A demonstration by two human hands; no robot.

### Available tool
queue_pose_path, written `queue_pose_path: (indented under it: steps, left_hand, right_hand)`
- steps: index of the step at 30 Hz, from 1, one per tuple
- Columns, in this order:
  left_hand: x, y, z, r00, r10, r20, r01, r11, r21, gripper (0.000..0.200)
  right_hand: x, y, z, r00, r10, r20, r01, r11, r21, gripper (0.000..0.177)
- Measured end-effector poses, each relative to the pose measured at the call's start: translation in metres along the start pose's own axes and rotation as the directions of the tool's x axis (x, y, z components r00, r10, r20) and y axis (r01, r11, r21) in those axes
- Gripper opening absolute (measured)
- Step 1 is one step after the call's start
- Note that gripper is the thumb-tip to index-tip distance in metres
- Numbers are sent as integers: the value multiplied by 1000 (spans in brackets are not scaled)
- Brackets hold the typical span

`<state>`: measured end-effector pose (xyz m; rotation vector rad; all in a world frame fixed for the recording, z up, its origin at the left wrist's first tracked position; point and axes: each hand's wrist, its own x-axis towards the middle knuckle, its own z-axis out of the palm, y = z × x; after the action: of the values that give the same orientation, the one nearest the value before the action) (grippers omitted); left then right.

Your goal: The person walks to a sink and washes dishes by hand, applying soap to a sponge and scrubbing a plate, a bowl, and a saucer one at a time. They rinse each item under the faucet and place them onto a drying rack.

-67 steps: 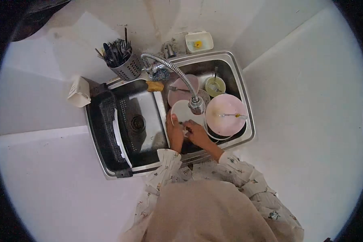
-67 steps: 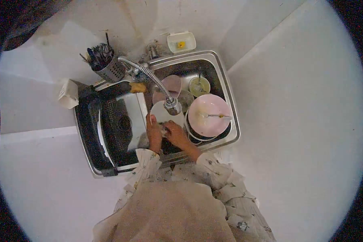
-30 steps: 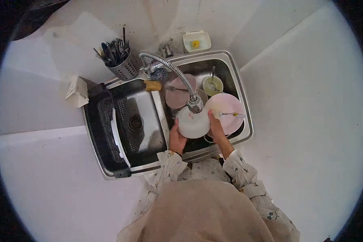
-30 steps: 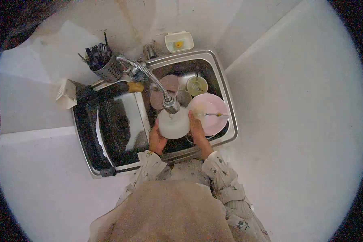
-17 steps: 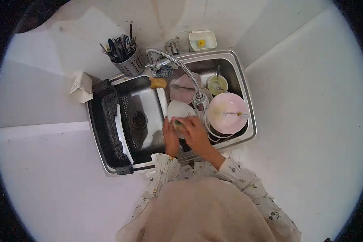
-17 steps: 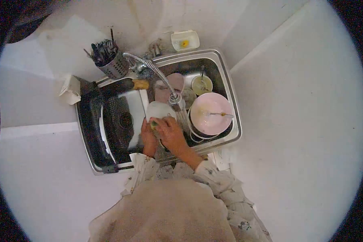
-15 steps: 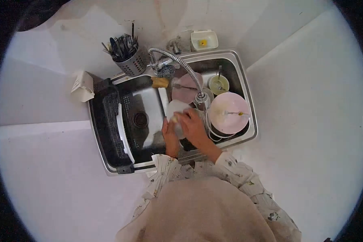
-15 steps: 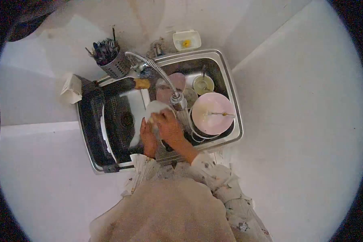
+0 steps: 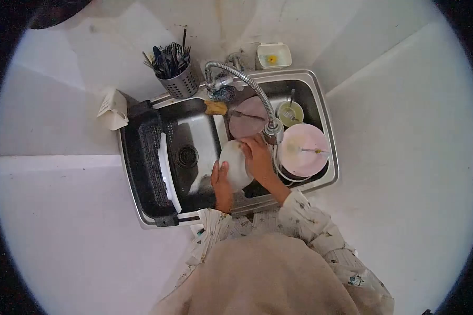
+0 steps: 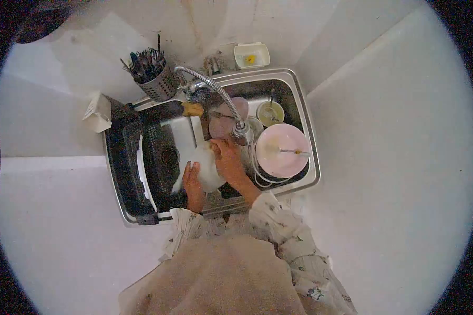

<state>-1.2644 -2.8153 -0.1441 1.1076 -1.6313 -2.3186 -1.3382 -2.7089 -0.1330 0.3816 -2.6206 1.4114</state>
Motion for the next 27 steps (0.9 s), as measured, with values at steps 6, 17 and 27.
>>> queue_pose_path:
  steps: [6, 17, 27]
  left_hand:
    - [9, 1, 7, 1000, -17, -10, 16, 999, -31, 70]
    - [17, -14, 19, 992, -40, 116, 56, 989, -140, 76]
    - [10, -13, 37, 994, -99, 36, 103, 987, -124, 71]
  right_hand:
    - [2, -4, -38, 999, -13, 39, 16, 997, -77, 28]
    - [81, 53, -79, 981, -147, 126, 168, 969, -182, 25]
    - [46, 29, -89, 980, -73, 184, 91, 992, -88, 27]
